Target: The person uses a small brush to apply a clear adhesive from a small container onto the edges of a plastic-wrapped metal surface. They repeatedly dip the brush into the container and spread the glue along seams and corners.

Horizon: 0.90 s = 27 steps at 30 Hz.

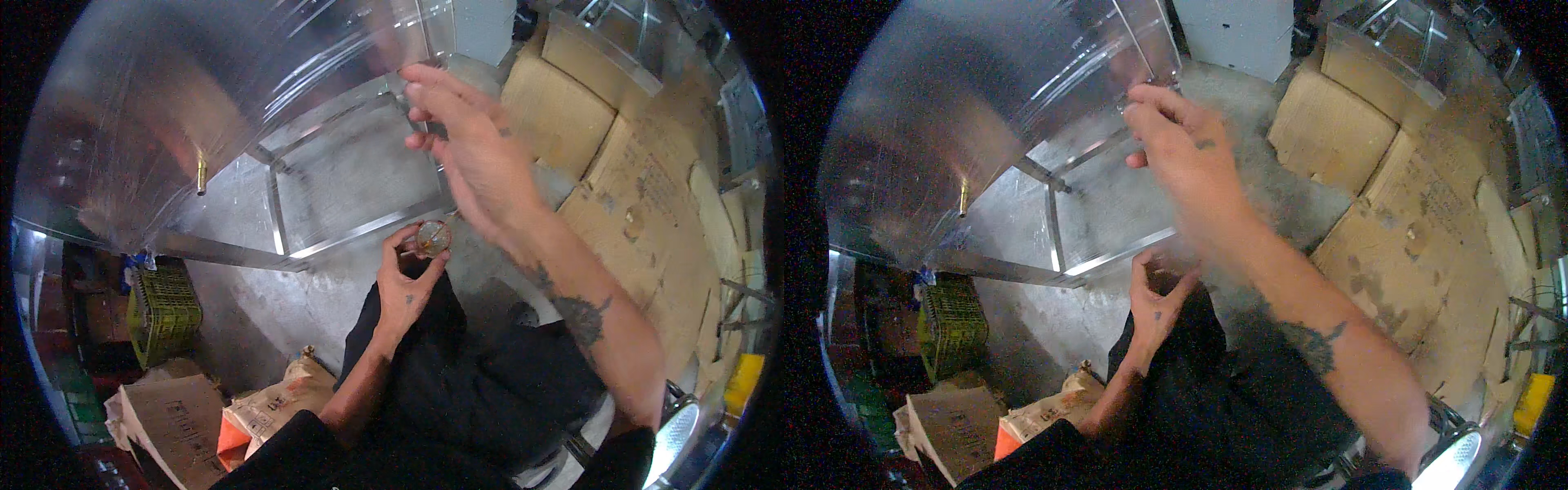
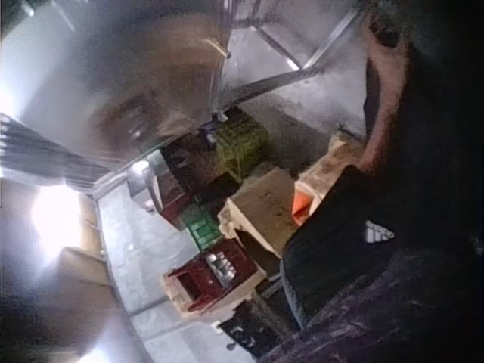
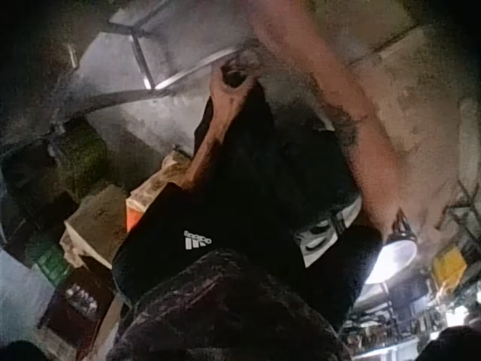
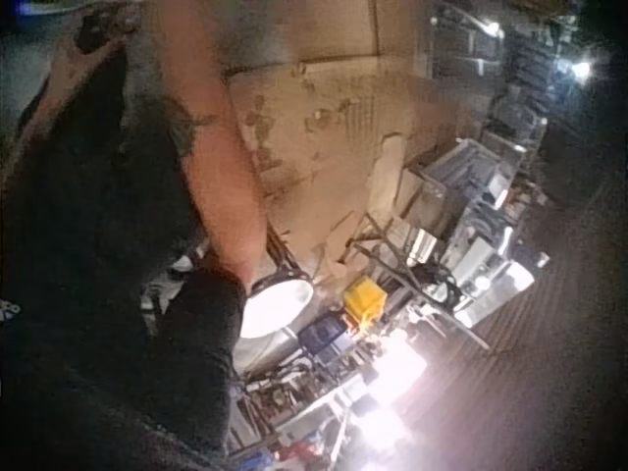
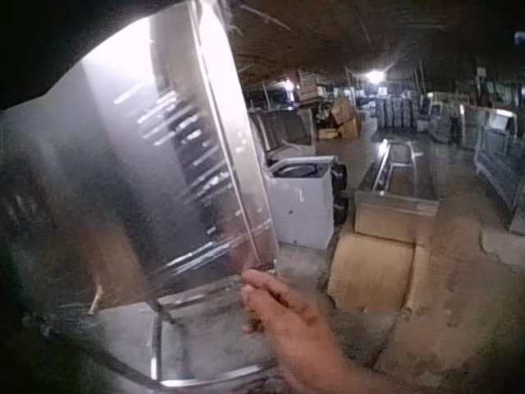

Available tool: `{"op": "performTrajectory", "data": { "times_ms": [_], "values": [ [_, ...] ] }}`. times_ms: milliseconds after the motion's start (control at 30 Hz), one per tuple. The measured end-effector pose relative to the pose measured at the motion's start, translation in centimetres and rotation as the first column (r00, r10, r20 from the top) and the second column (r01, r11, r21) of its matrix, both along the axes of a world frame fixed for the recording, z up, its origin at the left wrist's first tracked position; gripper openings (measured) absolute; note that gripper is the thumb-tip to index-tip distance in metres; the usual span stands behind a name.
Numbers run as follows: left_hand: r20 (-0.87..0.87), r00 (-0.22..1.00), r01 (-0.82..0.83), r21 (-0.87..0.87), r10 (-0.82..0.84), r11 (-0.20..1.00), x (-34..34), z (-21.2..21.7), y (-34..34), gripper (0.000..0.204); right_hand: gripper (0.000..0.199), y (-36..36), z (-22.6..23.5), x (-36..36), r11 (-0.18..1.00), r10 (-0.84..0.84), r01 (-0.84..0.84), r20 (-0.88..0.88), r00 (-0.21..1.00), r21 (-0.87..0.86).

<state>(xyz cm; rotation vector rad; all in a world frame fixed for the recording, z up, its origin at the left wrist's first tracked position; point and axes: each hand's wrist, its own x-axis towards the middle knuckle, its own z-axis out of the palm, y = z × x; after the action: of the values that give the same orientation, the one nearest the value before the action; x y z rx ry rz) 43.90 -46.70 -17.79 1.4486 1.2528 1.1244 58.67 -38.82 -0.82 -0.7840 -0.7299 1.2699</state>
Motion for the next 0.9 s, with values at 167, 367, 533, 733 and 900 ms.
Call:
{"op": "performTrajectory", "data": {
  "times_ms": [167,367,533,733,900],
  "values": [
    [-0.065,0.998,0.008,-0.075,-0.013,0.997,1.0,1.1,-0.1,0.061,0.02,0.9,0.7,-2.2,0.991,-0.126,0.117,-0.147,0.981,-0.065],
    [-0.074,0.997,0.032,-0.046,-0.035,0.998,0.9,0.1,-0.2,0.062,0.012,1.5,0.3,-2.2,0.989,-0.144,0.132,-0.245,0.959,-0.067],
    [-0.128,0.992,-0.006,-0.041,0.001,0.999,0.1,1.2,-0.3,0.061,0.012,1.5,1.0,-2.1,0.997,-0.07,0.053,-0.472,0.879,-0.05],
    [-0.112,0.994,-0.014,-0.018,0.012,1.0,-0.5,0.7,-0.2,0.062,0.017,2.0,1.7,-1.3,0.997,-0.075,0.077,-0.446,0.892,-0.014],
    [-0.115,0.993,-0.023,0.067,0.03,0.997,-0.3,0.7,-0.3,0.062,0.015,2.1,2.8,-0.6,0.988,-0.099,0.128,-0.294,0.951,0.082]
  ]
}}
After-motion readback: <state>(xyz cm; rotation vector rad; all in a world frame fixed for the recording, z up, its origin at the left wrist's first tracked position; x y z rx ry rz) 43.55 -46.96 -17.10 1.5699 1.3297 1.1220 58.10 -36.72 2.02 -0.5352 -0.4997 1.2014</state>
